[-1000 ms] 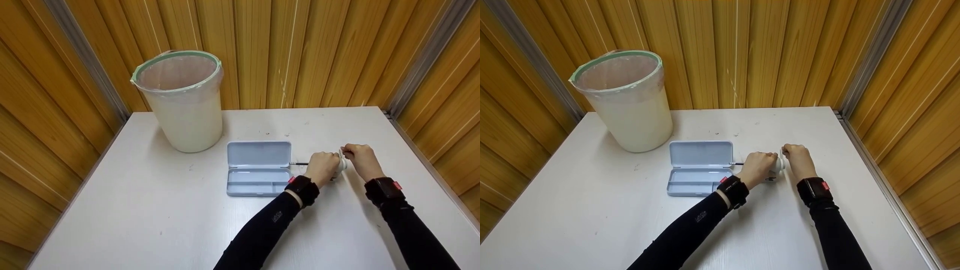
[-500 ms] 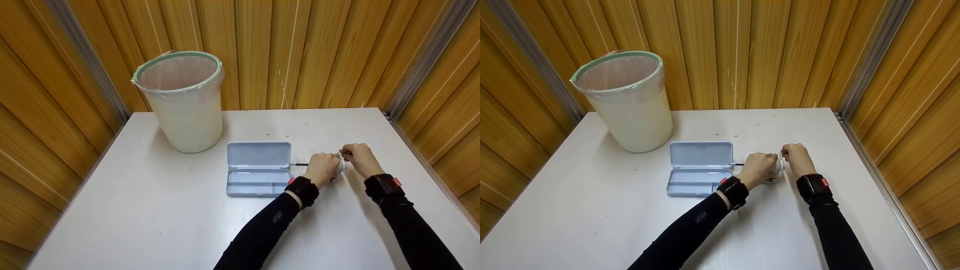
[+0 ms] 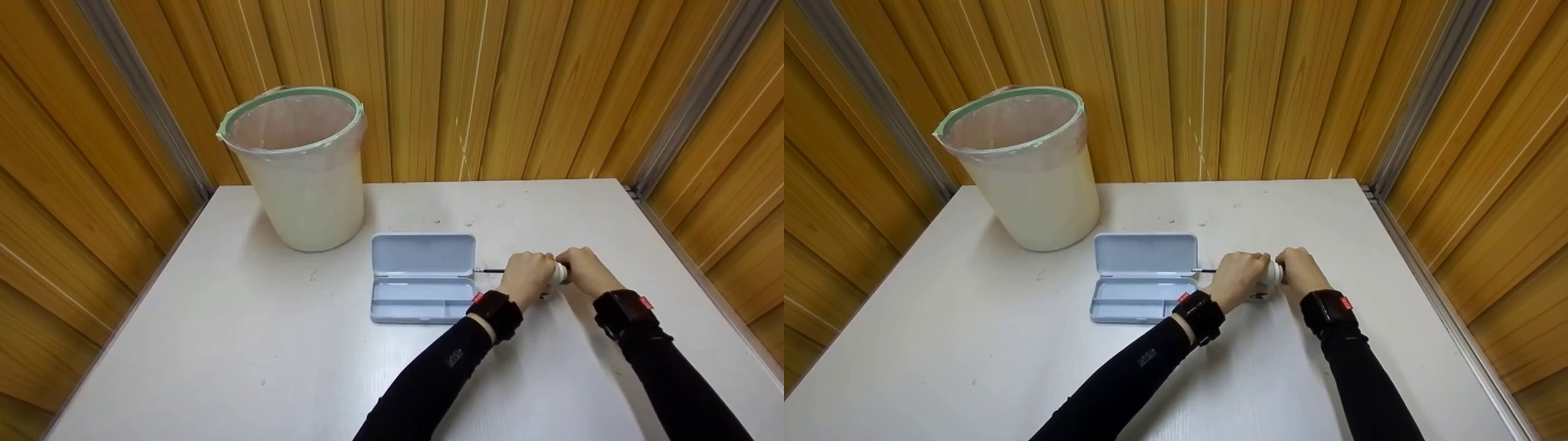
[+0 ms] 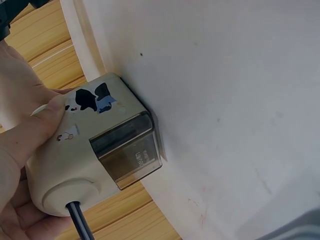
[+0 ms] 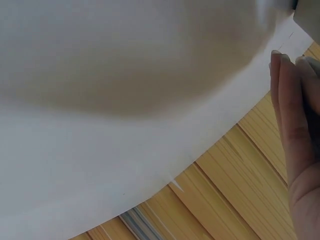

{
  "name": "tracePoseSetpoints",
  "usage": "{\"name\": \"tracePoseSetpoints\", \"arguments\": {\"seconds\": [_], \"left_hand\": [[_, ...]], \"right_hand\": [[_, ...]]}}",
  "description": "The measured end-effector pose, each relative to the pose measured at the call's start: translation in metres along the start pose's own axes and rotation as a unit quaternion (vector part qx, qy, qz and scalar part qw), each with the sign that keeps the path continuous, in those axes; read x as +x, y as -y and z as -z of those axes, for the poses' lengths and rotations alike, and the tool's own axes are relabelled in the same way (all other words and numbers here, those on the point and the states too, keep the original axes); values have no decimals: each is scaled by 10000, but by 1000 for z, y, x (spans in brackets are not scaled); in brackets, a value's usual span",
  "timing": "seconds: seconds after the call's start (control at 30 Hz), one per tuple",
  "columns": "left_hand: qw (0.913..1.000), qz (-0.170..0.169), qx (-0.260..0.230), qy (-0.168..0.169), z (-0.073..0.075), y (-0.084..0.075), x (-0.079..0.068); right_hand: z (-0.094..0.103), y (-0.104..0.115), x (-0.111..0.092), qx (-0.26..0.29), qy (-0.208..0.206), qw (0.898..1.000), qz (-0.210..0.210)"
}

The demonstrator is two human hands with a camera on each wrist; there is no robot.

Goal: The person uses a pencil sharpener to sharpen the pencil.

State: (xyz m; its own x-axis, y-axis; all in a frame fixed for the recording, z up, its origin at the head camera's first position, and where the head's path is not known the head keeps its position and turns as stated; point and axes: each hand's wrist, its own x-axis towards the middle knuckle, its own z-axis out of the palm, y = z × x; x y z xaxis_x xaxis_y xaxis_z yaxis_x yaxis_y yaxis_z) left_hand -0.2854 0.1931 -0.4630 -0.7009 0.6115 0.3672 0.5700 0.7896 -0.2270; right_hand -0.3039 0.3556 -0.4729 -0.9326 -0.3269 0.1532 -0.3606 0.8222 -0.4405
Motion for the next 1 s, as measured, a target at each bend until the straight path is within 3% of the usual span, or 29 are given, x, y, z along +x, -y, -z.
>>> {"name": "tracePoseSetpoints", "arguments": {"seconds": [0.3,0.67,1.0], "left_hand": [[9998,172,-35,41,0,1,-1],[9998,201,8,33,2,-5,-1],[9996,277,-42,-67,2,-4,1]], "right_hand": [[-1,-1,-12,484,505,9975,-25],[3,0,-29,572,721,9952,-318],[10,8,-40,675,835,9942,-67]]}}
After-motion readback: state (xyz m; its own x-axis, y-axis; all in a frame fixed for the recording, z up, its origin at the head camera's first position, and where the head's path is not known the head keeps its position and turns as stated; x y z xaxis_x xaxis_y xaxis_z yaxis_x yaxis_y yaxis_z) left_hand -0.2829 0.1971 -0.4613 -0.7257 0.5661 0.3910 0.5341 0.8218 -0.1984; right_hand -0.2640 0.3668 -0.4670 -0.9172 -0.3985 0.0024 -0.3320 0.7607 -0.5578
